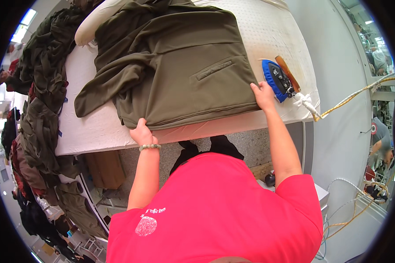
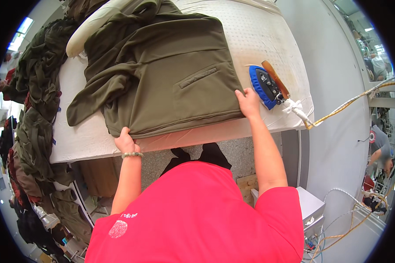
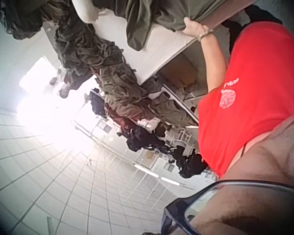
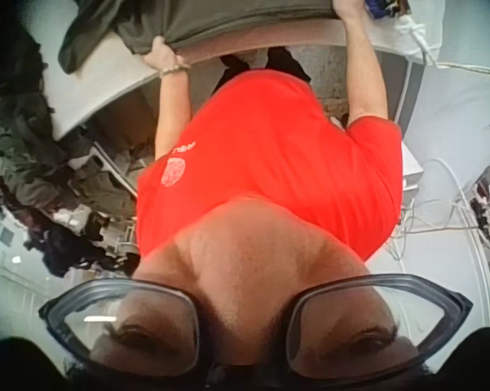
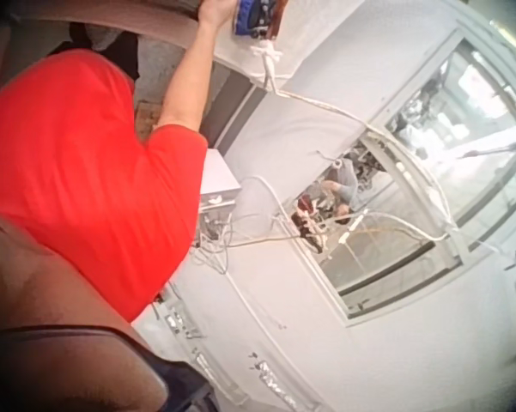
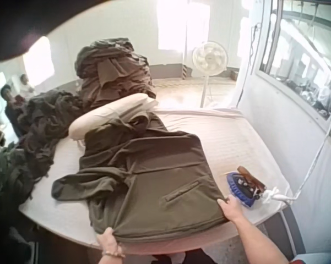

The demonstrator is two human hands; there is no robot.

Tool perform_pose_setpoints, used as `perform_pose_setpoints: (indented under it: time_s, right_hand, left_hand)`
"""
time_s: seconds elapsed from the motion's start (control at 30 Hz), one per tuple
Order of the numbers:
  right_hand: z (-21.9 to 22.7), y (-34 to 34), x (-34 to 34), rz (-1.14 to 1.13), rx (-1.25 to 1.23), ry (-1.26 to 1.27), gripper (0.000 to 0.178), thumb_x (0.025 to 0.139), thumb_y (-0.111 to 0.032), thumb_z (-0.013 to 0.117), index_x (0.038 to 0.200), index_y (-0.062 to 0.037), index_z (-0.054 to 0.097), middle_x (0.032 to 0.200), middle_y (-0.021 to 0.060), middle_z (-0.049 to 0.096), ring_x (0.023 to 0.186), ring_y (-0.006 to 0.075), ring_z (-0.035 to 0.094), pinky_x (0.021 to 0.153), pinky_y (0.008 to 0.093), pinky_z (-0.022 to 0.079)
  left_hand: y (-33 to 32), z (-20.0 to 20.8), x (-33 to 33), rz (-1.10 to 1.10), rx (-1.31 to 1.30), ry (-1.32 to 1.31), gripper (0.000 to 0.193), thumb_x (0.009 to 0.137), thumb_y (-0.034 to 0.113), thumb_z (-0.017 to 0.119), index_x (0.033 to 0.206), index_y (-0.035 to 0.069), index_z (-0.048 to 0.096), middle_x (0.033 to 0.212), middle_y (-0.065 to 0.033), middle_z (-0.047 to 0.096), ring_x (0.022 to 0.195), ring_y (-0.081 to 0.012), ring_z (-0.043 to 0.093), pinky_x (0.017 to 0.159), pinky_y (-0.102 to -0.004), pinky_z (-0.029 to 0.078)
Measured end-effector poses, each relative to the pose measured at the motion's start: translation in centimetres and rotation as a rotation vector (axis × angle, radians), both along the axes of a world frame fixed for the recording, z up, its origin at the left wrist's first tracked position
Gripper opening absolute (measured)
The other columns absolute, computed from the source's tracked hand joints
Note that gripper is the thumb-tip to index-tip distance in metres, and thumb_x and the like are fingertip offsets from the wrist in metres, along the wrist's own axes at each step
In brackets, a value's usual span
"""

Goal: Ironing and folding olive green trousers on a workbench.

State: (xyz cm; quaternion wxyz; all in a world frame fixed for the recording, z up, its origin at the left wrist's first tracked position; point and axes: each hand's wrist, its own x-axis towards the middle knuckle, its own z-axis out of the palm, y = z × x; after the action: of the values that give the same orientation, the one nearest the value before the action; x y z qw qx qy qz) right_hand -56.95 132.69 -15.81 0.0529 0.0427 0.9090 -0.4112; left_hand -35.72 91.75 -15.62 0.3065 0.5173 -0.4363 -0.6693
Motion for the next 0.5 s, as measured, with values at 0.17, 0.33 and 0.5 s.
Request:
perform_pose_setpoints:
  time_s: [0.17,0.33,0.5]
  right_hand:
    - [-0.1,-0.3,1.2,0.122,0.267,0.024,0.036,0.089,-0.032,0.076,0.107,-0.0025,0.064,0.086,0.0151,0.068,0.084,0.0325,0.067,0.075,0.0412,0.052]
    - [6.7,4.9,-2.6,0.224,0.445,0.773,0.048,0.089,-0.031,0.071,0.131,-0.0110,0.058,0.127,0.0103,0.064,0.115,0.0305,0.062,0.094,0.0456,0.049]
    - [6.0,8.1,-6.4,0.156,0.654,0.632,0.055,0.090,-0.023,0.071,0.140,-0.0106,0.051,0.125,0.0102,0.064,0.114,0.0315,0.061,0.097,0.0452,0.047]
  left_hand:
    - [0.9,-3.3,2.6,-0.039,-0.272,-0.161,0.047,0.079,0.000,0.072,0.123,-0.010,0.059,0.123,-0.0123,0.066,0.109,-0.0255,0.063,0.098,-0.0379,0.050]
    - [0.9,-2.1,3.9,0.035,-1.049,-0.754,0.047,0.088,0.017,0.078,0.125,-0.005,0.061,0.125,-0.0132,0.062,0.113,-0.0259,0.062,0.098,-0.0385,0.051]
    - [11.3,7.8,-8.2,-0.817,-0.840,-0.383,0.036,0.088,0.020,0.075,0.118,0.004,0.066,0.118,-0.0110,0.064,0.111,-0.0271,0.061,0.096,-0.0400,0.050]
